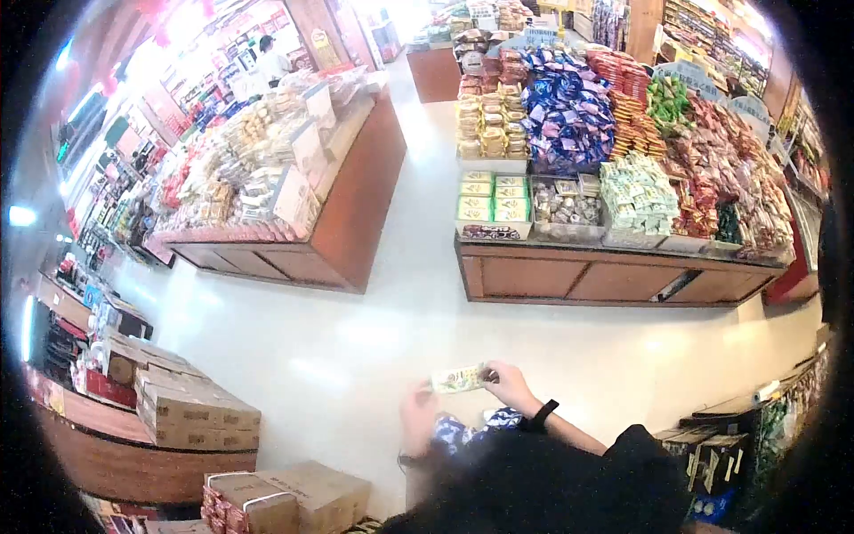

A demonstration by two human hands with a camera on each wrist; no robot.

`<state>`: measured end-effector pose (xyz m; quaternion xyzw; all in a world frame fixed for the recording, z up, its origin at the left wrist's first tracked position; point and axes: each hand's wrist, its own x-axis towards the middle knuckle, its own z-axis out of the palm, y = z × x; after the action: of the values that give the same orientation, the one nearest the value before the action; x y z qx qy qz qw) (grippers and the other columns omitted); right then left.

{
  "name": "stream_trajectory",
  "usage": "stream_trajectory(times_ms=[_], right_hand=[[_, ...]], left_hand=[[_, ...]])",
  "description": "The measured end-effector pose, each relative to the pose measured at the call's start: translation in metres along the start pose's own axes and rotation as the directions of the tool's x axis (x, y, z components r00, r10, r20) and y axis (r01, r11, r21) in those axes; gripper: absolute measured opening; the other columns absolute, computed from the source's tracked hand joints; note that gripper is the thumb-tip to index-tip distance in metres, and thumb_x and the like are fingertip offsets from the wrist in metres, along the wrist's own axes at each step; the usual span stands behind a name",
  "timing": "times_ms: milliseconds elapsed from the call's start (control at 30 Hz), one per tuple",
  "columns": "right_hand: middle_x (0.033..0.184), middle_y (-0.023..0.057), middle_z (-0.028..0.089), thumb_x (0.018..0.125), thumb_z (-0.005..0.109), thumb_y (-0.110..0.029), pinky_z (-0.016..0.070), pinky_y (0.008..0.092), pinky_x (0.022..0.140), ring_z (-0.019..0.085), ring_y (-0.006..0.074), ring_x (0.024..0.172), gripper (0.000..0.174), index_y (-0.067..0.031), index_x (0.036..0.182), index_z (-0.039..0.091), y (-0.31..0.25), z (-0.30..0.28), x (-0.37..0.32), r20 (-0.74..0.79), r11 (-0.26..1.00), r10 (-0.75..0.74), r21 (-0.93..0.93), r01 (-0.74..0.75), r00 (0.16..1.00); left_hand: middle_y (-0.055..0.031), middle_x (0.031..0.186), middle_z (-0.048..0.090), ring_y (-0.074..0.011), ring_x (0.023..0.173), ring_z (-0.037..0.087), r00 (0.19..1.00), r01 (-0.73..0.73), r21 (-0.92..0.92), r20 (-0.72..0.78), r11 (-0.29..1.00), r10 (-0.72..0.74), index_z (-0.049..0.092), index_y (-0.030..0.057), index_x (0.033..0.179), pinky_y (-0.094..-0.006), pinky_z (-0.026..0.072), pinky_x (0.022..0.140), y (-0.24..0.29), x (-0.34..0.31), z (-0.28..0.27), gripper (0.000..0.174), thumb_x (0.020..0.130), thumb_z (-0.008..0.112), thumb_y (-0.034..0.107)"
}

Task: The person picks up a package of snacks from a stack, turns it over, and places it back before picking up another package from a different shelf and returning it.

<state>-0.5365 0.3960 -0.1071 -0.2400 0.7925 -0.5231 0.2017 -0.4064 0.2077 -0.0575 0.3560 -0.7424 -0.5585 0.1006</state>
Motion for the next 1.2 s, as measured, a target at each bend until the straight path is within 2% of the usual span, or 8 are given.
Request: stream_trajectory(times_ms=[67,500,633,733,833,1067,1100,1200], right_hand=[[0.095,0.0116,0.069,0.08,0.071,-0.002,0.0567,0.0322,0.076,0.07,0.022,0.084,0.023,-0.0015,0.102,0.068,0.008,-0.004,0.023,-0.069,0.998,0.069,0.008,-0.068,0.995],[0.101,0.0126,0.07,0.08,0.069,-0.001,0.0565,0.0312,0.078,0.071,0.0235,0.086,0.02,0.0003,0.1,0.074,0.009,-0.015,0.23,-0.468,0.966,0.234,0.012,-0.258,0.852],[0.102,0.0144,0.071,0.08,0.068,0.0,0.0559,0.0313,0.079,0.07,0.0226,0.085,0.02,-0.0002,0.099,0.075,0.023,-0.017,0.27,-0.584,0.961,0.273,0.123,-0.249,0.764],[0.098,0.015,0.072,0.081,0.066,0.0,0.0557,0.0312,0.079,0.071,0.0223,0.083,0.022,-0.0007,0.101,0.075,0.026,-0.028,0.295,-0.609,0.97,0.239,0.106,-0.22,0.756],[0.094,0.0156,0.074,0.081,0.066,-0.001,0.0556,0.0313,0.079,0.071,0.0218,0.082,0.024,-0.0013,0.103,0.075,0.043,-0.041,0.329,-0.574,0.916,0.368,0.09,-0.39,0.732],[0.095,0.0155,0.072,0.08,0.067,-0.004,0.0551,0.0337,0.079,0.071,0.0253,0.088,0.028,-0.001,0.106,0.074,0.109,-0.077,0.432,-0.603,0.957,0.281,0.115,-0.267,0.747],[0.097,0.0187,0.068,0.082,0.062,-0.011,0.0519,0.0421,0.085,0.066,0.0359,0.096,0.025,-0.0021,0.104,0.07,0.131,-0.087,0.448,-0.553,0.969,0.226,0.047,-0.241,0.802],[0.1,0.0214,0.067,0.082,0.063,-0.012,0.0498,0.0437,0.089,0.064,0.0394,0.1,0.028,-0.0022,0.108,0.069,0.142,-0.111,0.492,-0.47,0.954,0.292,0.087,-0.286,0.833]], left_hand=[[-0.0159,0.11,0.068,-0.023,0.101,0.066,0.996,0.069,0.014,0.054,0.998,-0.069,0.065,0.0018,0.122,-0.0359,0.0523,0.087,0.025,0.032,0.008,0.035,0.088,0.07,0.012],[-0.0154,0.102,0.073,-0.023,0.093,0.071,0.895,-0.287,0.177,0.399,0.941,0.198,0.067,0.0013,0.116,-0.0354,0.055,0.083,0.053,0.321,0.052,0.032,0.089,0.071,0.017],[-0.0149,0.103,0.073,-0.0225,0.095,0.07,0.873,-0.171,0.156,0.482,0.973,0.076,0.067,0.0014,0.117,-0.0349,0.0548,0.084,0.07,0.377,0.07,0.033,0.088,0.072,0.018],[-0.0136,0.105,0.074,-0.0222,0.097,0.07,0.842,-0.175,0.125,0.533,0.977,0.083,0.068,0.002,0.118,-0.0343,0.0544,0.085,0.086,0.408,0.082,0.037,0.088,0.074,0.023],[-0.0152,0.105,0.073,-0.0235,0.097,0.069,0.815,-0.195,0.133,0.573,0.972,0.085,0.067,0.0017,0.118,-0.0357,0.0537,0.086,0.093,0.438,0.105,0.034,0.091,0.069,0.022],[-0.0209,0.115,0.067,-0.0294,0.109,0.063,0.775,-0.221,0.19,0.63,0.956,0.054,0.063,0.0023,0.125,-0.0399,0.0483,0.096,0.066,0.534,0.185,0.038,0.095,0.06,0.026],[-0.0211,0.117,0.066,-0.0298,0.111,0.062,0.776,-0.23,0.215,0.629,0.949,0.046,0.062,0.0026,0.127,-0.0401,0.0475,0.097,0.075,0.546,0.195,0.04,0.095,0.06,0.028],[-0.02,0.118,0.066,-0.0285,0.111,0.062,0.832,-0.234,0.253,0.552,0.939,0.059,0.061,0.0035,0.128,-0.039,0.0478,0.096,0.092,0.572,0.22,0.042,0.094,0.061,0.029]])
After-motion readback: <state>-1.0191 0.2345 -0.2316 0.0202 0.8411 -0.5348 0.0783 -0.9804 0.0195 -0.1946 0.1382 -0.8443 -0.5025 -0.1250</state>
